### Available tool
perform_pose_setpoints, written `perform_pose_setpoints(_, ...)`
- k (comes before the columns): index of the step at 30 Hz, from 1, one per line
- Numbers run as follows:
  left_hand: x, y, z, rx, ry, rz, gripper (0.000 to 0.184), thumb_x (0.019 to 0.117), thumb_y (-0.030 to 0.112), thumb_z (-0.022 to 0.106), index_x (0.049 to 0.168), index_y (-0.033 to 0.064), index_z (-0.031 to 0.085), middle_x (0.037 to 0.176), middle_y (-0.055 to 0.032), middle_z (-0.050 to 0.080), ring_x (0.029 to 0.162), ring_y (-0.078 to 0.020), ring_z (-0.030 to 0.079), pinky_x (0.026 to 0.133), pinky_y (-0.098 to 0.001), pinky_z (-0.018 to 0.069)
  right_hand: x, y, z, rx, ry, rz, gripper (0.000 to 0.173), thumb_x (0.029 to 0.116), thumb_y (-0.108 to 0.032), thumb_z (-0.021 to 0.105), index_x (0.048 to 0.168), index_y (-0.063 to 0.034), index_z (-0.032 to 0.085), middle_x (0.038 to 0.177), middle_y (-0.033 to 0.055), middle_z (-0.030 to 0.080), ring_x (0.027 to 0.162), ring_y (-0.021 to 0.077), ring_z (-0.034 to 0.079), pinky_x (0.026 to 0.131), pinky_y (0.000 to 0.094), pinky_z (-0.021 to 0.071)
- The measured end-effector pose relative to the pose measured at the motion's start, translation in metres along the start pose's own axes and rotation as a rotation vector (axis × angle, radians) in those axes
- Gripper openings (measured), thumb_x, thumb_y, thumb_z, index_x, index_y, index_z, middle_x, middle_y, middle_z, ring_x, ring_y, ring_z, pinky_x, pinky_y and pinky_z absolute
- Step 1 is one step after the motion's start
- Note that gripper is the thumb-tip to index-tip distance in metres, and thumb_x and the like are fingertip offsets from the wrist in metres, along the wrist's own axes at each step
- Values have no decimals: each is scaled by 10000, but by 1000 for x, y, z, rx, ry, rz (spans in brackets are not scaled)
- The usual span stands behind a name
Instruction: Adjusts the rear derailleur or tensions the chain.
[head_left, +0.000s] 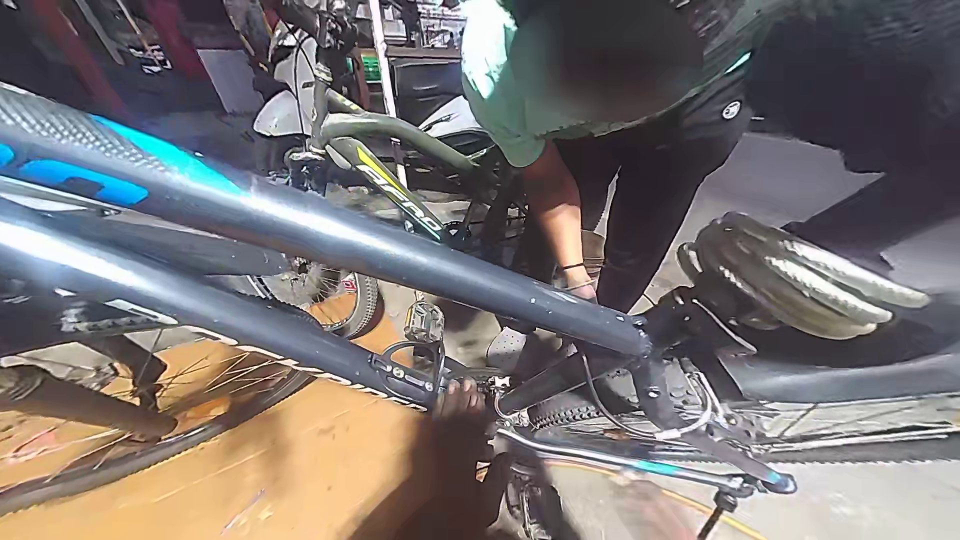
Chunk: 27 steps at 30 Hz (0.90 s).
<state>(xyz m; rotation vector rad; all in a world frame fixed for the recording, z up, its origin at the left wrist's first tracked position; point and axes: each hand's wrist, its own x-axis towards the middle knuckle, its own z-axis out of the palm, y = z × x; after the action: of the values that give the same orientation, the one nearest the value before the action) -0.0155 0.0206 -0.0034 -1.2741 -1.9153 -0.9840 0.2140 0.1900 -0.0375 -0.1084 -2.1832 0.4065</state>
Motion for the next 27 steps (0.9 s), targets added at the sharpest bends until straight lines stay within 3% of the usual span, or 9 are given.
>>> perform_pose_setpoints(3,-9,16,3,169,-100,18,570,1052,446,397,1402,37,586,1459,-161,581,1402,-317,500,1195,-531,321,44,-26,6,54,-126,-170,403,1034,-359,539,1416,-232,570,1559,12,481,1496,205,367,1242,451,297)
perform_pose_setpoints(7,-8,74,-37,309,-384,-12,382,1038,279,486,1239,56,722,1252,-124,721,1189,-300,670,1059,-520,458,93,-46,-3,129,29,-169,387,1022,-322,520,1365,-151,575,1538,10,499,1473,165,401,1222,397,348)
perform_pose_setpoints(10,-15,54,-53,205,-31,-73,348,1034,253,546,1203,-35,647,1224,-208,671,1212,-262,617,1115,-395,398,85,-54,17,234,-153,-57,374,959,-245,629,1237,-3,692,1389,184,629,1354,284,557,1150,486,444)
perform_pose_setpoints(13,3,21,-57,178,153,-217,464,1008,162,541,1227,-246,553,1252,-407,598,1225,-470,589,1101,-527,406,55,-54,33,334,-199,-77,378,959,-314,637,1153,-3,732,1300,211,666,1299,310,589,1147,477,441)
perform_pose_setpoints(16,-41,22,-52,229,-287,14,385,1030,283,548,1271,11,675,1311,-225,666,1282,-467,579,1097,-694,350,57,-67,24,386,4,-37,291,993,-309,564,1068,-43,656,1270,170,663,1265,226,606,1093,402,487)
perform_pose_setpoints(18,-61,14,-29,252,-359,182,369,1055,345,502,1398,261,608,1403,-32,638,1353,-289,550,1134,-593,350,61,-63,34,381,19,1,217,974,-217,633,1114,-61,690,1313,125,667,1260,192,620,1084,386,522)
perform_pose_setpoints(22,-59,-8,-24,119,-431,-143,466,1041,349,530,1446,124,577,1417,-142,619,1004,-315,726,787,-497,596,25,-40,60,375,-204,58,221,973,-179,647,1136,-72,752,1376,143,639,1293,225,607,1077,395,539)
perform_pose_setpoints(25,-59,-18,-30,88,-659,-270,519,1065,413,462,1510,150,500,1447,-154,586,1103,-350,695,863,-543,569,0,-22,50,308,-258,214,307,987,-188,625,1259,-78,714,1466,176,559,1286,209,610,1065,375,545)
perform_pose_setpoints(27,-53,-13,-26,98,-744,-270,456,1066,443,451,1390,168,616,1250,-164,697,981,-373,724,781,-558,586,-10,-6,39,200,-245,315,356,972,-186,628,1307,-78,684,1531,203,483,1157,200,673,953,365,591)
